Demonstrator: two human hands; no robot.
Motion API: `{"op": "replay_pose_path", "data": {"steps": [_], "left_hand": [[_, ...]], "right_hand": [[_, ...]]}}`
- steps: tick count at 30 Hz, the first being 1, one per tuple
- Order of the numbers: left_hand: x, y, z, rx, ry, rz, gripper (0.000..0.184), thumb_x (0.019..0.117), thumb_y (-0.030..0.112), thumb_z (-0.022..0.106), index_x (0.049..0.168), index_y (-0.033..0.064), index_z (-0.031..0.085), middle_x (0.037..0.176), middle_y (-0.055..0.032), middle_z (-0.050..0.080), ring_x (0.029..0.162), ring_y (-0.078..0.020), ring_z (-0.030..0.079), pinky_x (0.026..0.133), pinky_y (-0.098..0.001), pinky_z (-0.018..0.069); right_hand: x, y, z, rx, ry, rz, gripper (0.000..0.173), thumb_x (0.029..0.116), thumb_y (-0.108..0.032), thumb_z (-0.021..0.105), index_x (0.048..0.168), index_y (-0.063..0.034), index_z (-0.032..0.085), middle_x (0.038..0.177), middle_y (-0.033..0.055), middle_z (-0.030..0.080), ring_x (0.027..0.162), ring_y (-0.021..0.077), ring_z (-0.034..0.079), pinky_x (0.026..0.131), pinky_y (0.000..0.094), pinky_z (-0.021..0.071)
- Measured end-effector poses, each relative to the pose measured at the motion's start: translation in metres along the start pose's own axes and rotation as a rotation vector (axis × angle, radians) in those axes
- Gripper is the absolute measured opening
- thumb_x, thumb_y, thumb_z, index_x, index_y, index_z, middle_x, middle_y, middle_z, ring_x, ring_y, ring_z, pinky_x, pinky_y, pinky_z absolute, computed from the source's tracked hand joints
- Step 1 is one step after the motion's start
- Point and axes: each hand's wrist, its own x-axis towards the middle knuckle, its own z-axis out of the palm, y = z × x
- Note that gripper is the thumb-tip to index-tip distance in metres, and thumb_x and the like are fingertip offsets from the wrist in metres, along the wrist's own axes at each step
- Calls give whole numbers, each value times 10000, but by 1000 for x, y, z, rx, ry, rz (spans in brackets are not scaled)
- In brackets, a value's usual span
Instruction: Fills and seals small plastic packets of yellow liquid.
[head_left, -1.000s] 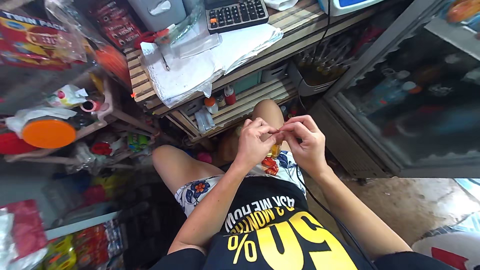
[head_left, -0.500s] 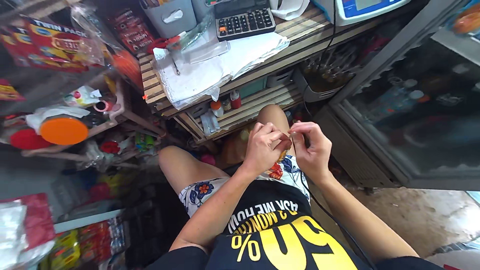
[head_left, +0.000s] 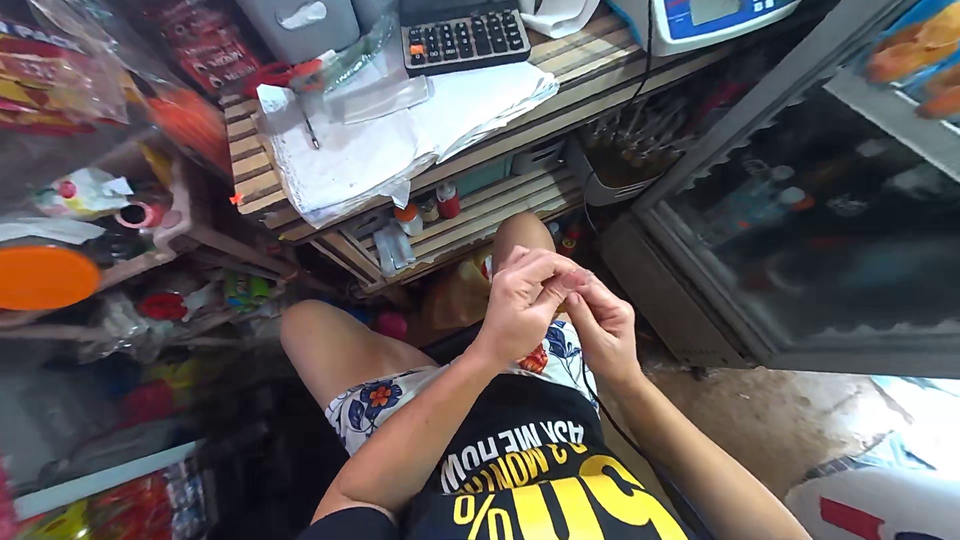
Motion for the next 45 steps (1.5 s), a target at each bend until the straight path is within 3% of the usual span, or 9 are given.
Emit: {"op": "replay_pose_path", "data": {"steps": [3,15,18,23,26,31,35,42,45], "left_hand": [[6,2,2,-171,-2,-51,119,984,47,619,931,26,724,986,-48,704,1028,-157,623,922,-335,514],[33,-11,-6,-192,-31,84,212,1035,189,598,907,67,716,940,-7,721,1040,-113,614,987,-329,438],[46,-9,-10,-141,-33,119,208,1038,223,602,924,99,725,959,13,727,1070,-118,601,993,-330,428],[65,-6,-4,-75,-80,127,274,1036,317,598,1099,90,738,1173,-20,717,1185,-137,579,1057,-331,427],[68,-14,-11,-12,-95,76,399,1051,416,536,1218,87,687,1276,-50,666,1242,-162,561,1076,-357,440],[47,-53,-35,62,-64,-84,317,1055,350,564,1183,102,714,1231,-58,671,1222,-185,595,1054,-375,502],[22,-74,-47,125,-60,-196,308,1050,333,571,1176,95,719,1228,-53,679,1199,-184,616,1026,-366,526],[7,-85,-56,160,15,-283,287,1042,307,582,1175,88,712,1210,-52,684,1146,-152,643,971,-305,558],[7,-88,-60,167,29,-305,278,1043,293,581,1160,78,712,1209,-54,683,1129,-146,649,951,-288,566]], "right_hand": [[8,2,2,-11,0,-96,215,1042,-220,563,1064,-178,773,1112,-63,746,1143,78,660,1226,549,311],[31,8,6,-100,-3,-125,194,1050,-256,549,1048,-185,729,1069,-83,717,1114,20,640,1197,438,372],[45,6,-8,-280,-102,-145,226,990,-313,657,1171,-184,691,1199,-12,622,1195,82,551,1070,302,445],[70,3,-35,-522,-91,-156,219,966,-197,703,1144,-79,653,1085,44,679,1034,39,647,908,190,550],[91,4,-69,-588,107,-46,269,929,-218,757,1187,-157,708,1166,7,647,1087,73,625,912,246,559],[149,45,-141,-845,344,75,402,961,-267,709,1250,2,636,1180,191,614,970,208,658,813,356,588],[205,112,-169,-908,343,244,421,967,-226,702,1266,57,611,1194,307,614,1066,414,641,929,562,537],[253,209,-172,-932,274,532,351,885,-92,765,1181,79,685,1310,350,551,1204,499,565,1019,640,463],[257,227,-170,-968,300,553,454,853,-35,767,1276,72,641,1324,367,534,1217,529,551,1012,657,466]]}}
